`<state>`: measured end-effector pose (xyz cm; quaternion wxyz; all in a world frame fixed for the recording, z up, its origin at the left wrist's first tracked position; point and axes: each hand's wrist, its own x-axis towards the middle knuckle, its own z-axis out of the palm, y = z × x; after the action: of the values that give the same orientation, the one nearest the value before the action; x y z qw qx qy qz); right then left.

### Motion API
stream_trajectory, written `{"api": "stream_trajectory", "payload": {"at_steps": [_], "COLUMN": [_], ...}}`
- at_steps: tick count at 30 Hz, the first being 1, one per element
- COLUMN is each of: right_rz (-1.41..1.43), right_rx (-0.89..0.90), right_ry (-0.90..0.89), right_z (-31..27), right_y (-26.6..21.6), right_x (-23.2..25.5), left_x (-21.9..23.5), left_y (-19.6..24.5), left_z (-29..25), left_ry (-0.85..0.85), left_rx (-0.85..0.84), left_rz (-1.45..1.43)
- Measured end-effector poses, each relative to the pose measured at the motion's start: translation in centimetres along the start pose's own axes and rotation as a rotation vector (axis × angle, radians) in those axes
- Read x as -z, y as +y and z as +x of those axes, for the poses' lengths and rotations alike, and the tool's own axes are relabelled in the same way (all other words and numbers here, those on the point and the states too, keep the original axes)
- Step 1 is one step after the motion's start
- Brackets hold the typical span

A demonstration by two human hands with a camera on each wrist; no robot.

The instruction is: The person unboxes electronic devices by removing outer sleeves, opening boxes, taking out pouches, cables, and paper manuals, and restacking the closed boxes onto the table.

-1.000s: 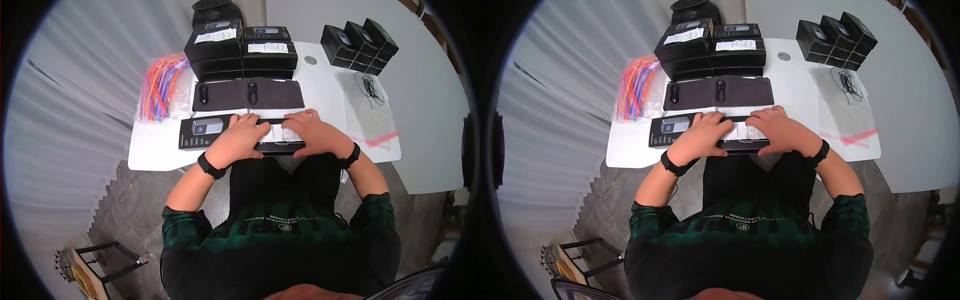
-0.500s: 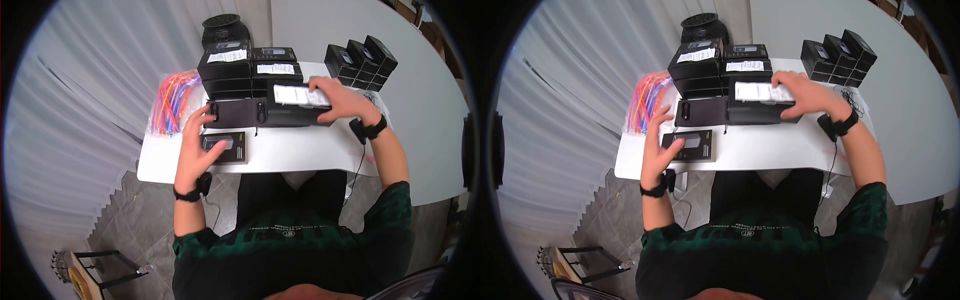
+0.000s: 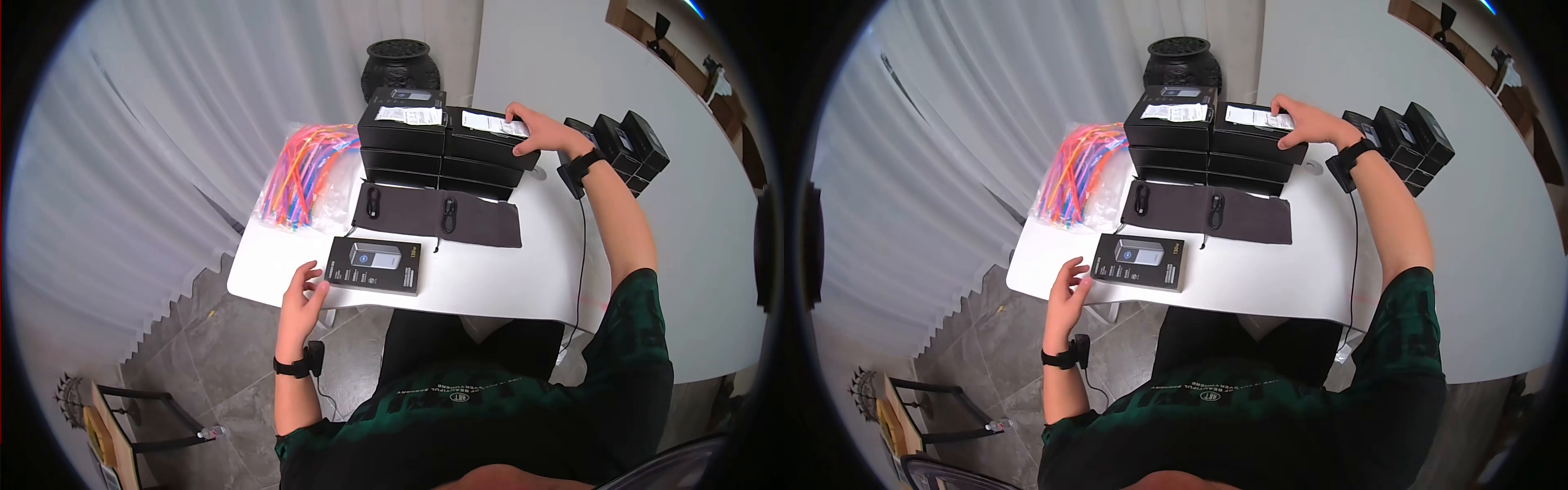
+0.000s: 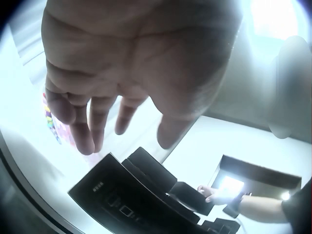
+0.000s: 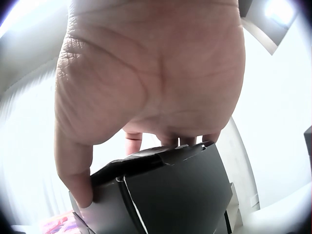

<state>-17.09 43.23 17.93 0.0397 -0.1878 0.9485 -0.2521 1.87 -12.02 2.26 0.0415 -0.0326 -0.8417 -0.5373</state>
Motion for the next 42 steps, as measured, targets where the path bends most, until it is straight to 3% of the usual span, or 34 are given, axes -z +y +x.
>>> {"api": "stream_trajectory", "payload": {"at_steps": [4,11,14,16,18,19,20,23,26,28,32,33,35,37,39,41,42], "right_rz": [0.044,0.131,0.187,-0.026,0.082,0.129,-0.051,-0.321,-0.303,-0.303,-0.37,-0.424,-0.409,-0.325,-0.292,-0.263,-0.238], "right_rx": [0.003,-0.069,0.085,0.196,0.248,0.334,0.5,0.445,0.326,0.286,0.21,0.191,0.134,0.048,-0.051,-0.079,-0.107], "right_ry": [-0.031,-0.137,-0.021,0.312,0.327,0.286,0.232,0.073,0.039,0.055,0.157,0.205,0.336,0.436,0.442,0.396,0.346], "right_z": [1.8,2.1,1.3,0.1,-3.2,-3.8,-4.9,-9.3,-11.4,-11.8,-12.1,-12.1,-11.2,-8.4,-4.7,-0.5,1.3], "right_y": [0.9,0.6,0.2,-2.2,-8.1,-8.3,-10.9,-17.2,-18.8,-18.2,-17.2,-16.8,-15.1,-12.7,-8.6,-5.4,-4.3], "right_x": [-0.7,-0.6,-1.1,-1.0,-2.6,-5.2,-7.0,-13.4,-15.1,-13.5,-8.6,-6.6,-1.5,3.2,6.6,9.0,9.6], "left_x": [-0.7,-1.2,-1.3,-1.4,-0.9,-0.8,-1.2,-2.3,-4.6,-5.9,-8.4,-8.3,-8.1,-7.6,-7.9,-7.3,-7.3], "left_y": [-3.4,-2.4,-3.1,-3.6,-2.8,-1.9,-0.5,3.8,7.7,9.5,12.4,12.4,11.9,8.7,4.9,3.0,2.0], "left_z": [0.7,2.3,2.9,3.2,3.1,3.1,3.2,4.0,4.9,5.4,6.2,6.3,6.1,6.3,5.9,4.4,3.9], "left_ry": [0.036,0.028,-0.033,-0.095,-0.18,-0.261,-0.277,-0.366,-0.477,-0.585,-0.542,-0.545,-0.384,-0.441,-0.514,-0.482,-0.448], "left_rx": [0.063,0.244,0.213,0.166,0.223,0.28,0.302,0.234,0.111,0.001,-0.193,-0.199,-0.217,-0.172,-0.107,-0.141,-0.17], "left_rz": [-0.193,-0.206,-0.226,-0.208,-0.279,-0.353,-0.434,-0.463,-0.498,-0.518,-0.702,-0.703,-0.8,-0.76,-0.342,0.008,0.024]}}
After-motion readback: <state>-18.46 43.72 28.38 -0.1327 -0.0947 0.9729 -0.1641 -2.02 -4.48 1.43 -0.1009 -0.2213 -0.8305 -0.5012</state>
